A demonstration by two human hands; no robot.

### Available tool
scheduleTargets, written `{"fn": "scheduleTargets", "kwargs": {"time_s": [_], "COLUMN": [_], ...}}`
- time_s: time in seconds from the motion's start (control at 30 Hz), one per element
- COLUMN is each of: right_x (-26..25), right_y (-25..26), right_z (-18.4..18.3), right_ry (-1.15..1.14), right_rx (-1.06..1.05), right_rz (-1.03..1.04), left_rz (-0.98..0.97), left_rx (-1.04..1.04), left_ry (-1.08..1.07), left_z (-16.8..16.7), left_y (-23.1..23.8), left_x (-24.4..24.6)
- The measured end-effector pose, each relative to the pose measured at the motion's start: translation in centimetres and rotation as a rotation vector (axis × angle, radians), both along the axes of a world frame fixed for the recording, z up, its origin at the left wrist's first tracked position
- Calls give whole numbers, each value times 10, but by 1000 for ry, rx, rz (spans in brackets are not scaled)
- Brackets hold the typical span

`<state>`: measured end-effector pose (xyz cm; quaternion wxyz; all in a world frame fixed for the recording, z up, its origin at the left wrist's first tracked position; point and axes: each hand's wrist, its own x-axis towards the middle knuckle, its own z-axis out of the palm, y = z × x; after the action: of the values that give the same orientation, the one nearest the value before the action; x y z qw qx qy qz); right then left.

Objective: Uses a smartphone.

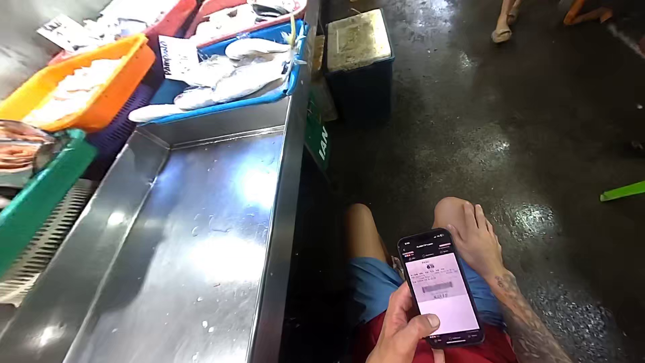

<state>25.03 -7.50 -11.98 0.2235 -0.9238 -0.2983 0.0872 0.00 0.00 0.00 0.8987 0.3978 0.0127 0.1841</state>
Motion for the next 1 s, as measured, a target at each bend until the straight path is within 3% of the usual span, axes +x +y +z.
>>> {"fn": "scheduleTargets", "kwargs": {"time_s": [1.0], "right_x": [21], "right_y": [-33], "right_z": [-9], "right_ry": [82], "right_rx": [110], "right_rz": [-132], "left_rz": [-66], "left_rx": [3], "left_ry": [58], "left_z": [4], "left_y": [2], "left_x": [38]}}
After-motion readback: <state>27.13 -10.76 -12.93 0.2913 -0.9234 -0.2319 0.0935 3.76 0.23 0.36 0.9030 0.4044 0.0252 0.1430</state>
